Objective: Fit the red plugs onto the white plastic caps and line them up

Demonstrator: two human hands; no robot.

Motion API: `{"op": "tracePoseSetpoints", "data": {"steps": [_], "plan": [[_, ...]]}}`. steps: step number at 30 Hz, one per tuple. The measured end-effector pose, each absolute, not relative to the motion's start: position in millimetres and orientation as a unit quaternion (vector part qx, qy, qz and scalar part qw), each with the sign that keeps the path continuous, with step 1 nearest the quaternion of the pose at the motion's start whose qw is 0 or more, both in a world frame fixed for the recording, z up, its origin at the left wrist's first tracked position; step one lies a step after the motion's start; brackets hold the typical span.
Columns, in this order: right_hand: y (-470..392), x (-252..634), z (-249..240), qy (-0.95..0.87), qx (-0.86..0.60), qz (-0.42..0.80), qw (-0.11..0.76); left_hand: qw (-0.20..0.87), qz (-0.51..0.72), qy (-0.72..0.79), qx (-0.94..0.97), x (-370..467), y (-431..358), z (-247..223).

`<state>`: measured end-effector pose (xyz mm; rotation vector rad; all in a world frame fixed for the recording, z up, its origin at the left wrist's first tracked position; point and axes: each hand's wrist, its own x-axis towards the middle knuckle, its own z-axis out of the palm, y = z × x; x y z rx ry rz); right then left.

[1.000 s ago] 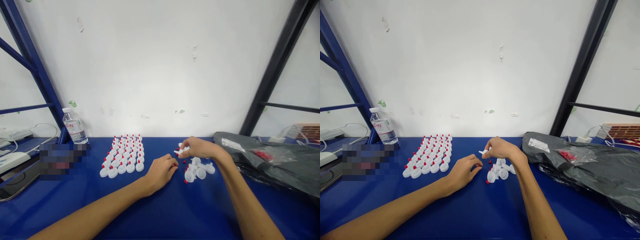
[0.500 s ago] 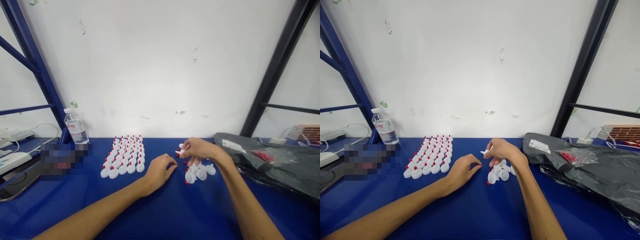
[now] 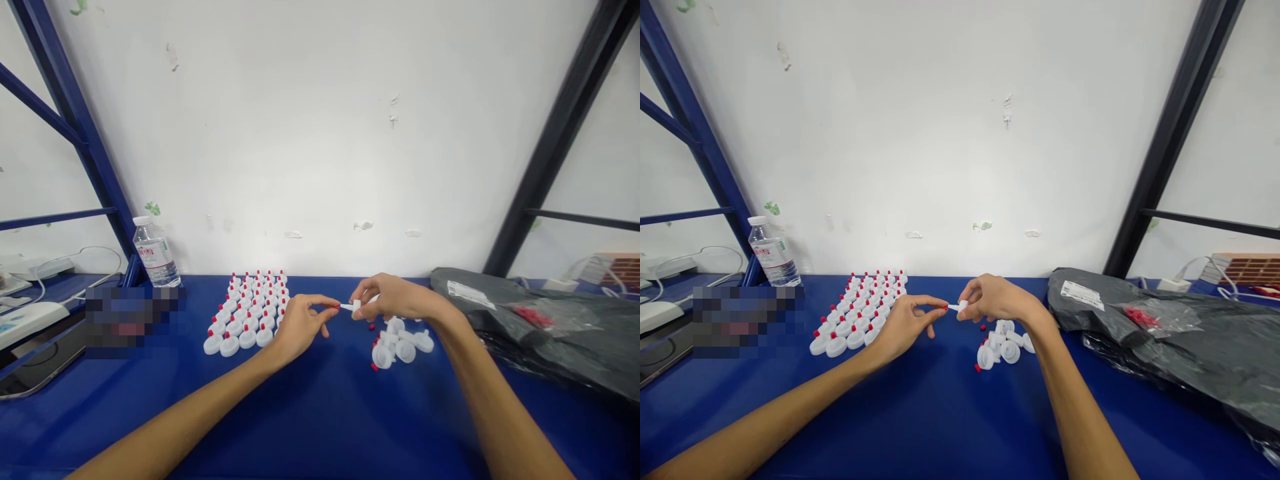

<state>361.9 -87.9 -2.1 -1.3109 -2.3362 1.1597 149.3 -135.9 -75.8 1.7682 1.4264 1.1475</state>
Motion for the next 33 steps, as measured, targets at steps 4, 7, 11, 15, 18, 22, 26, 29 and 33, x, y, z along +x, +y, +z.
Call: {"op": "tracePoseSetpoints", "data": {"steps": [4,7,11,15,18,22,26,29,33], "plan": [[-88,362,-3,-0.8,-0.434,0.399,0.113,0.306,0.443,0.52,0.663,148,-138,-74],[-89,362,-3,-0.802,-0.429,0.4,0.115,0.313,0.455,0.517,0.654,149,-140,-72],[-89,361,-2,-0.802,-0.422,0.407,0.112,0.323,0.466,0.516,0.643,152,-142,-70],[-88,361,-1,-0.806,-0.413,0.406,0.119,0.318,0.466,0.499,0.658,153,-143,-71],[-86,361,-3,-0.802,-0.397,0.426,0.134,0.31,0.475,0.488,0.663,152,-142,-73],[-84,360,-6,-0.795,-0.369,0.46,0.142,0.312,0.503,0.451,0.668,153,-143,-73],[-88,358,-3,-0.784,-0.354,0.483,0.162,0.337,0.5,0.45,0.659,151,-145,-62],[-91,357,0,-0.769,-0.341,0.51,0.18,0.339,0.503,0.446,0.659,147,-146,-53],[-95,352,1,-0.738,-0.304,0.563,0.216,0.334,0.533,0.431,0.646,145,-147,-47]]}}
